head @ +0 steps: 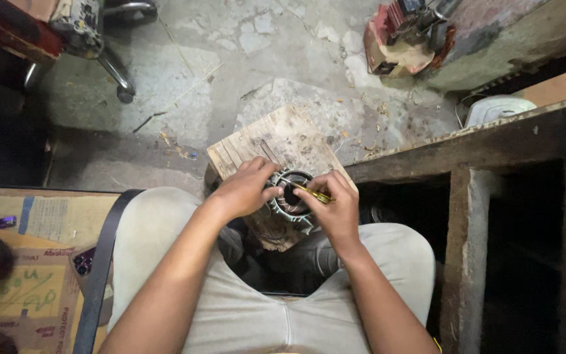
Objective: The person uses a yellow-handled screwdriver to adjust and tighten copper windings inside a motor stator. The person rotates the stator and continues to manipulate the windings with the tool throughout the clip.
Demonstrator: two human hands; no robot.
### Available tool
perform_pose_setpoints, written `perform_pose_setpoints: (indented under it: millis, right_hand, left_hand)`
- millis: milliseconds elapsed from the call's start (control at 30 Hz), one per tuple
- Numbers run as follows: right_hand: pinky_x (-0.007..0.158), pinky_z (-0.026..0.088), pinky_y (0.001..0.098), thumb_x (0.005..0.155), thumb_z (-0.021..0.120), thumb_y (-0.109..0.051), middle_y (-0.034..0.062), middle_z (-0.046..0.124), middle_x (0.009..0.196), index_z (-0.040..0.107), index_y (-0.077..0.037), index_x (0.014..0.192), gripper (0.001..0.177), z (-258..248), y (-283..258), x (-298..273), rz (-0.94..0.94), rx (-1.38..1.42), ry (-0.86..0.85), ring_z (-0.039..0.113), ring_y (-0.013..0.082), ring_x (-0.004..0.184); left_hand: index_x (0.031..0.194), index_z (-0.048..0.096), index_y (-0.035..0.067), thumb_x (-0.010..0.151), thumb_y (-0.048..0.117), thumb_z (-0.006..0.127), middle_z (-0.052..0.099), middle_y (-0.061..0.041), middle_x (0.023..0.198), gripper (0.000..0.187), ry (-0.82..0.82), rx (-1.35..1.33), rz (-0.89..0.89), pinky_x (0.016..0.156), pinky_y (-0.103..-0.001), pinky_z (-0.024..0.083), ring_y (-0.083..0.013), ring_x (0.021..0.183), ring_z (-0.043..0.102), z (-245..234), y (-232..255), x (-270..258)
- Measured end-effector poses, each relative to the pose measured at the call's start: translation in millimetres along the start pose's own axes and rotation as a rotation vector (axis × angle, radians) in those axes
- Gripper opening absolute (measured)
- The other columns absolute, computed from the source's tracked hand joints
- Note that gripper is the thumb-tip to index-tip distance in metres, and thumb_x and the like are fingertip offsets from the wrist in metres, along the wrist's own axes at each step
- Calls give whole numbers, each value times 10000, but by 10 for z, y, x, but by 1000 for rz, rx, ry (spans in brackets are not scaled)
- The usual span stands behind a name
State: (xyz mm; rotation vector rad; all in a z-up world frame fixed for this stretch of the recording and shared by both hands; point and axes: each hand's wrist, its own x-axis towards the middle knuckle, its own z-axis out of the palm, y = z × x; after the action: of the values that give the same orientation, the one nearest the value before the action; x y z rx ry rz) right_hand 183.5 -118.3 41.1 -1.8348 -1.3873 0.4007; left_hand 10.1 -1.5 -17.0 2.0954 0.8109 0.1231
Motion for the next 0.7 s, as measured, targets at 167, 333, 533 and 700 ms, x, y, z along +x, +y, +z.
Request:
perform_pose_setpoints:
  millis: [167, 333, 533, 700]
  right_hand:
    - [602, 486, 271, 845, 856, -68, 55, 665, 830, 661, -15, 872, 204, 44, -56, 74, -110, 22, 102, 613, 125, 653]
    - [563, 423, 276, 854, 858, -52, 64, 656, 801, 653, -10, 860, 209, 98, -208, 98, -163, -8, 171, 540, 136, 597]
    - [636, 480, 250, 969, 773, -77, 63, 661, 834, 662, -22, 936, 128, 78, -103, 122, 86, 229, 133, 588, 121, 701]
    - [728, 517, 289, 911, 782, -98, 85, 684, 971, 666, -23, 973, 151, -144, -61, 117, -55, -1, -156, 641, 172, 808]
  left_hand:
    - [1372, 540, 140, 909, 390, 692, 531, -125, 1349, 548, -11, 8, -18, 1052, -460, 419, -351, 1316, 473, -24, 33, 6]
    - [1377, 542, 165, 907, 401, 691, 534, -117, 1338, 546, -32, 26, -47, 1052, -465, 425, -356, 1304, 479, -42, 53, 7]
    - [1384, 541, 168, 914, 392, 684, 538, -109, 1339, 540, -39, 15, -49, 1055, -463, 425, -352, 1298, 485, -81, 82, 0]
    - [1371, 551, 162, 911, 390, 686, 540, -111, 1328, 531, -34, 3, -42, 1054, -460, 419, -344, 1312, 475, -90, 89, -6]
